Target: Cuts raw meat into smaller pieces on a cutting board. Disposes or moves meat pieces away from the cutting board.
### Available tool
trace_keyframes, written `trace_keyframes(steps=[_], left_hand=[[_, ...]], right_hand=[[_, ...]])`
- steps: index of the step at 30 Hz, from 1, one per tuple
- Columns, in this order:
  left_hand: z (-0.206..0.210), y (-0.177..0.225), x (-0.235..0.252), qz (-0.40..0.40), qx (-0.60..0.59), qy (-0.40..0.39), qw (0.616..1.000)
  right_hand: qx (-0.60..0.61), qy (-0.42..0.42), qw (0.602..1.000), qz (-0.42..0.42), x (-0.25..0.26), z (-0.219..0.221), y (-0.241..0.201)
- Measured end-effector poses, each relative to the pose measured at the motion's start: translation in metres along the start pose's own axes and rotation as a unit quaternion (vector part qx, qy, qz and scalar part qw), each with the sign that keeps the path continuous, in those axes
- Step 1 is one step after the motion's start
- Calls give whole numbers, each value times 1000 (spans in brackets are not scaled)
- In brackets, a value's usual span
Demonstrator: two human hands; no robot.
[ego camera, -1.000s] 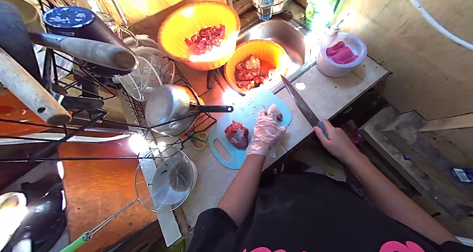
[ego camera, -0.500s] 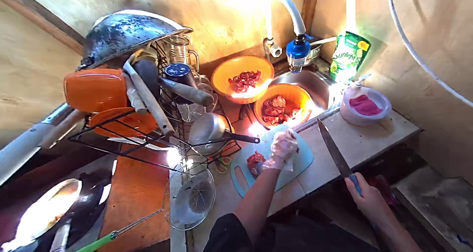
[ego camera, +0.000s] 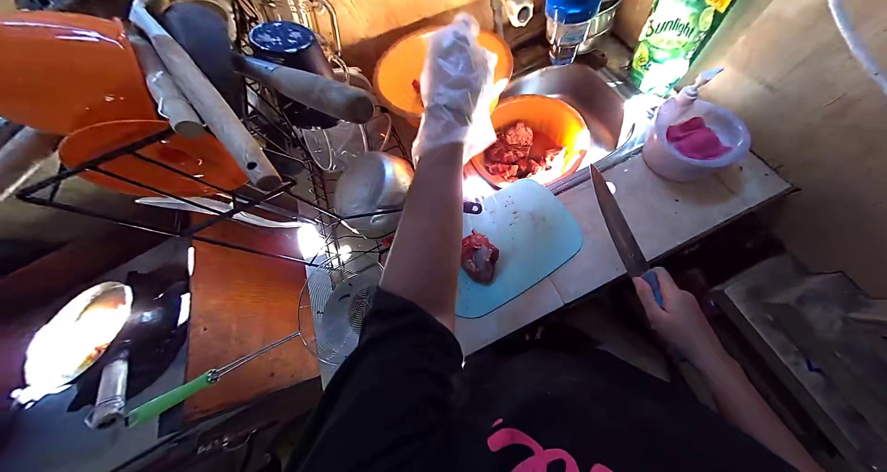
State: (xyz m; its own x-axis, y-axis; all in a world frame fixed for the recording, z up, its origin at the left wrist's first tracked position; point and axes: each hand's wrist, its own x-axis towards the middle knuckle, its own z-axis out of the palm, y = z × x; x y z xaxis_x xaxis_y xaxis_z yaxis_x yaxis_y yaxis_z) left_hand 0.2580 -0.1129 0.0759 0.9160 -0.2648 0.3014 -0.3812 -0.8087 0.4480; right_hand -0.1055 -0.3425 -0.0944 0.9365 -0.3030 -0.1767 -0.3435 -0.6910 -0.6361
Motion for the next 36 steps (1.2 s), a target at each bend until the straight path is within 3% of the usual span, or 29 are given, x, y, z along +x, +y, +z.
trace_keyframes(steps=[5, 8, 10, 13, 17, 21, 26, 36], left_hand=[[12, 25, -136, 37, -44, -142, 988], [24, 12, -209, -28, -54, -286, 956], [28, -3, -239, -70, -27, -342, 937], [35, -24, -265, -162, 31, -291, 942], [54, -53, -268, -302, 18, -284, 910], [83, -81, -272, -308, -103, -226, 919], [90, -69, -273, -333, -235, -191, 893], [100, -57, -272, -400, -266, -161, 862]], right_hand=[[-12, -18, 1000, 3, 2, -3, -5], [-21, -23, 999, -7, 5, -2, -9], [-24, -34, 999, -17, 8, 0, -12], [-31, -50, 998, -29, 13, 4, -18], [-49, -72, 995, -51, 16, 9, -24], [-62, -88, 992, -67, 16, 13, -29], [-70, -106, 990, -54, 9, 15, -32], [-65, -108, 991, -52, -2, 18, -32]])
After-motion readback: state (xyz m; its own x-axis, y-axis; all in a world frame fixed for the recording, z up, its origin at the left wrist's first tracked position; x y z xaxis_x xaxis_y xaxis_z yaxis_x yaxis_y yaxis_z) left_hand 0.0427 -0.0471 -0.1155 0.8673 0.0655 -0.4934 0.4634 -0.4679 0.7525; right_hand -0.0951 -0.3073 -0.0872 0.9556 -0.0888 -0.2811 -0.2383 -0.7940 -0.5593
